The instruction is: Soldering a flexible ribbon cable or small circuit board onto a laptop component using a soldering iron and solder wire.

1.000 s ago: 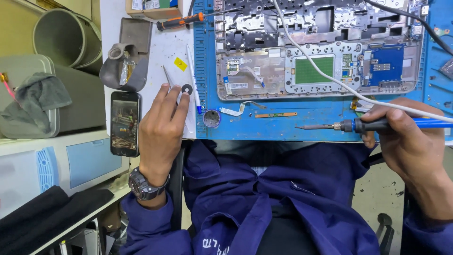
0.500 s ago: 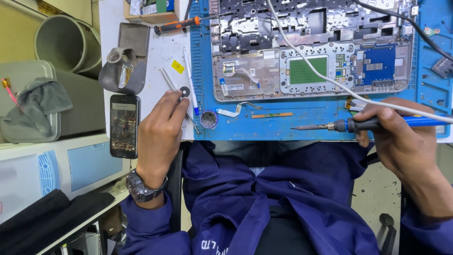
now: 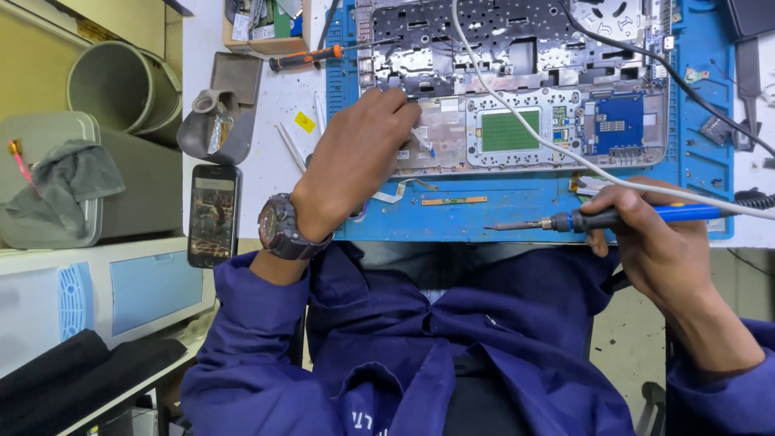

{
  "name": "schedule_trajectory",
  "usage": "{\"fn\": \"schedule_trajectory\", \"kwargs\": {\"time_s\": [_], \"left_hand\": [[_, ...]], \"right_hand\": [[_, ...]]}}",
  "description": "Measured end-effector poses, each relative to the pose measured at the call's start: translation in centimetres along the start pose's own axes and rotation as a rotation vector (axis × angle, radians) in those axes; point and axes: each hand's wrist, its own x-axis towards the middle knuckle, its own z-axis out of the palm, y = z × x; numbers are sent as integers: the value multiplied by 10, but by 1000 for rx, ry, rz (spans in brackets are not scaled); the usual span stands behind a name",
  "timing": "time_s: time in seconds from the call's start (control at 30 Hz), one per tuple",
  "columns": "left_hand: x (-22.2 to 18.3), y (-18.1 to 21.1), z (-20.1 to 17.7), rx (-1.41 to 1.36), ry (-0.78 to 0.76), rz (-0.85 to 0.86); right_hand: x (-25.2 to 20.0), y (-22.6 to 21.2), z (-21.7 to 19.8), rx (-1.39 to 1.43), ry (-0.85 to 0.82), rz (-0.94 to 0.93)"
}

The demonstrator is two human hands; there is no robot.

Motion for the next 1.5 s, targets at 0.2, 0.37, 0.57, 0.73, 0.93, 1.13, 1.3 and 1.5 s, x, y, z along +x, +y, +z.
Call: {"fn": "schedule_trajectory", "kwargs": {"time_s": [0.2,0.37,0.57,0.73,0.93,1.13,1.3,1.5], "left_hand": [[-8,-4,-1,6,115,36],[-16,-4,-19,-5,167,41],[-61,-1,-96,-48,302,-10],[-89,-3,-93,-28,292,-131],[-99,7,-59,-211,75,-108],[-107,21,-38,-174,-16,-136],[-105,23,-40,-190,23,-136],[-109,27,-65,-222,141,-162]], "right_hand": [[0,-3,2,-11,-7,10],[-1,-6,1,-71,-5,26],[-4,10,-18,-174,8,23],[-4,18,-25,-177,59,66],[-2,7,-16,-262,9,-59],[-3,19,-23,-157,64,33],[-7,10,-13,-26,68,8],[0,-11,5,167,16,-140]]}}
